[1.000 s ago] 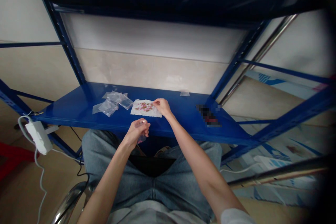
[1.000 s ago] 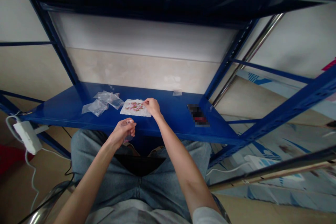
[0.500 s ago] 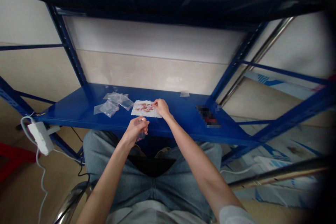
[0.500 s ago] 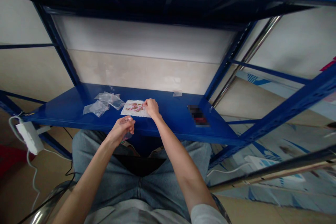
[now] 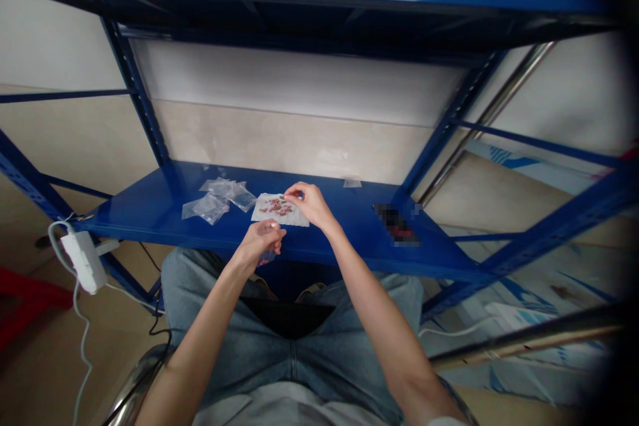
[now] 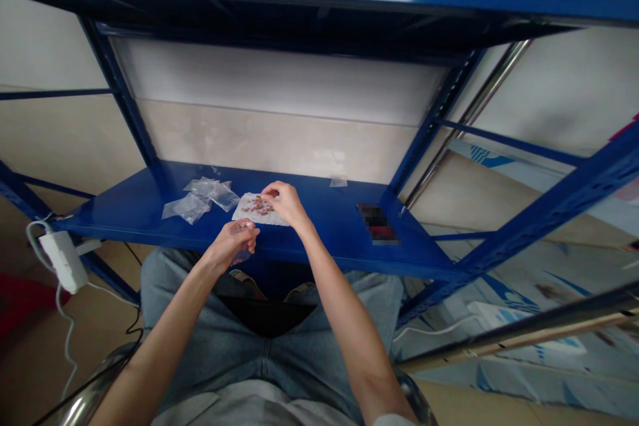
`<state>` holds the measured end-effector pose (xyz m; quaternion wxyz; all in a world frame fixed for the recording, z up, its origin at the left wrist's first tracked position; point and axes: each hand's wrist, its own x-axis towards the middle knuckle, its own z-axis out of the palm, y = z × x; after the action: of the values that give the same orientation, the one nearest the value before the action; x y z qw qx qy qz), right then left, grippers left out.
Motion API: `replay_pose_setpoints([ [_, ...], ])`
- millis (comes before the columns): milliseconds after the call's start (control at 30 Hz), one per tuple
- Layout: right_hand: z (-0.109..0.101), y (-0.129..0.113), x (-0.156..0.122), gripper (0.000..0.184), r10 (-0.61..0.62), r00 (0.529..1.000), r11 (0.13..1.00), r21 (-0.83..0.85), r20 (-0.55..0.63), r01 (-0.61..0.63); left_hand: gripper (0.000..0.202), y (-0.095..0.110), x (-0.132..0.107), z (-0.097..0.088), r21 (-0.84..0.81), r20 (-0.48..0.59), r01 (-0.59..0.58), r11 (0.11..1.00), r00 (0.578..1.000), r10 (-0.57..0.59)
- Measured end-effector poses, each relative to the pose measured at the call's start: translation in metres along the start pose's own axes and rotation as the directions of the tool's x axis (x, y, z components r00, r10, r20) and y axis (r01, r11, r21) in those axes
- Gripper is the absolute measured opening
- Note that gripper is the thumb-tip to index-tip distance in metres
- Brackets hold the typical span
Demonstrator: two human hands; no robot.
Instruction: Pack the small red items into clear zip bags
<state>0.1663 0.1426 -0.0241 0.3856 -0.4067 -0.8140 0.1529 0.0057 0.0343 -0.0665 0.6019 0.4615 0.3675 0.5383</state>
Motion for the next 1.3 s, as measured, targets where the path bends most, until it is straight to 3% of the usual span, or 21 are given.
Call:
replay_pose_setpoints([
  [100, -0.019, -0.042, -0.009, 0.009, -0.181, 0.973, 0.973, 0.171, 0.142, 0.156, 0.034, 0.004, 0.001, 0.002, 0.043, -0.015, -0.014, 0.999, 1.0, 0.014],
  [267, -0.038, -0.078, -0.023, 0.015, -0.279, 0.874, 0.96, 0.099, 0.397, 0.261, 0.028, 0.012, 0.001, 0.012, 0.165, -0.01, -0.094, 0.982, 0.995, 0.097],
  [400, -0.056, -0.08, -0.031, 0.024, -0.265, 0.899, 0.96, 0.008, 0.348, 0.28, 0.027, 0.033, 0.004, 0.025, 0.164, 0.106, -0.076, 0.984, 0.993, 0.059],
  [567, -0.072, -0.069, -0.048, 0.023, -0.217, 0.958, 0.972, 0.133, 0.187, 0.194, 0.029, 0.053, 0.005, 0.035, 0.005, 0.347, -0.088, 0.996, 0.934, 0.08],
  [667, -0.065, -0.059, -0.068, 0.029, -0.102, 0.994, 0.983, 0.154, 0.029, 0.097, 0.045, 0.046, -0.009, 0.033, 0.008, 0.395, -0.025, 1.0, 0.919, 0.02],
  [767, -0.049, -0.055, -0.094, 0.032, 0.008, 0.998, 0.987, 0.161, -0.065, 0.003, 0.059, 0.024, -0.035, 0.029, 0.009, 0.407, 0.109, 0.994, 0.908, -0.103],
  [900, -0.031, -0.057, -0.13, 0.031, 0.025, 1.0, 0.979, 0.201, -0.015, -0.022, 0.054, -0.01, -0.063, 0.022, 0.081, 0.333, 0.169, 0.982, 0.924, -0.186],
  [1000, -0.026, -0.054, -0.152, 0.028, 0.097, 0.995, 0.949, 0.299, 0.008, -0.095, 0.042, -0.025, -0.069, 0.014, 0.174, 0.322, 0.202, 0.964, 0.913, -0.249],
  [1067, -0.023, -0.049, -0.162, 0.027, 0.199, 0.98, 0.891, 0.415, 0.007, -0.183, 0.036, -0.028, -0.068, 0.011, 0.185, 0.363, 0.198, 0.963, 0.897, -0.254],
  [1133, -0.019, -0.043, -0.168, 0.027, 0.279, 0.96, 0.817, 0.519, 0.027, -0.252, 0.035, -0.026, -0.065, 0.011, 0.169, 0.365, 0.153, 0.974, 0.908, -0.206],
  [1300, -0.003, -0.046, -0.171, 0.025, 0.274, 0.949, 0.732, 0.605, 0.158, -0.312, 0.036, -0.017, -0.066, 0.014, 0.215, 0.127, 0.084, 0.973, 0.985, -0.113],
])
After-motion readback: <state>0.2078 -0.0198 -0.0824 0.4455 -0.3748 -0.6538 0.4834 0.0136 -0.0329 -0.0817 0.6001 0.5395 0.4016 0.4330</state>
